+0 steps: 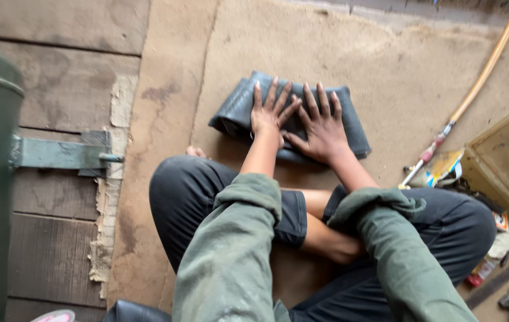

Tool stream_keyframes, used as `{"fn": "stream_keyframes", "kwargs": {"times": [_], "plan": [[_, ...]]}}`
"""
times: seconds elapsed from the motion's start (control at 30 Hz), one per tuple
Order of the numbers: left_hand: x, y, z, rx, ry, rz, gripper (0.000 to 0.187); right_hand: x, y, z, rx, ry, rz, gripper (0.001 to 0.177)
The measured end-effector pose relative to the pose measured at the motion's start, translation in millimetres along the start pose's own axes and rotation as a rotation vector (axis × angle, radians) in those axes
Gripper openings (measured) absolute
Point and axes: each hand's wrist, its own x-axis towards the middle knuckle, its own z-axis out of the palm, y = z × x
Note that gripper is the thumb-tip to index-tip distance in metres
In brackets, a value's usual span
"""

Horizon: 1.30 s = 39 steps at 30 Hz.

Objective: The person sits on the floor and uses a metal file to smooth the surface of a large, black rubber sheet. They hold the rubber with one hand and repeatedly rub the file across the material to flatten ridges and texture.

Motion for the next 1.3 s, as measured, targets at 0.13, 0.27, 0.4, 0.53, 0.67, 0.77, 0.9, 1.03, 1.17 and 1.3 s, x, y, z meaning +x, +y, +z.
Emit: {"fn": "stream_keyframes", "kwargs": {"times": [0.13,0.27,0.4,0.53,0.67,0.77,0.9,1.03,1.17,1.3], "plan": [[14,11,5,0.065,-0.030,-0.068,0.101,1,-1,2,-0.059,0.019,0.007,0.094],[26,20,4,0.145,-0.045,-0.130,0.105,4,1,11,-0.228,0.062,-0.010,0.096],[21,16,7,0.145,-0.016,-0.103,0.106,2,4,15,-0.260,0.077,-0.024,0.098],[8,9,11,0.109,0.044,-0.032,0.101,0,4,14,-0.205,0.071,-0.028,0.101],[4,-2,22,0.046,0.171,0.031,0.094,1,7,12,-0.168,0.066,-0.051,0.103],[6,-2,30,0.014,0.246,0.042,0.092,-1,10,12,-0.100,0.069,-0.060,0.104],[7,-2,34,0.005,0.249,0.054,0.092,-1,9,14,-0.137,0.052,-0.058,0.103],[8,-2,34,-0.002,0.247,0.052,0.090,-2,9,15,-0.058,0.022,-0.043,0.102],[8,-4,34,-0.008,0.242,0.060,0.090,-1,8,15,-0.136,0.060,-0.055,0.102],[10,-5,38,-0.028,0.261,0.068,0.090,0,7,13,0.061,-0.008,-0.018,0.102]]}}
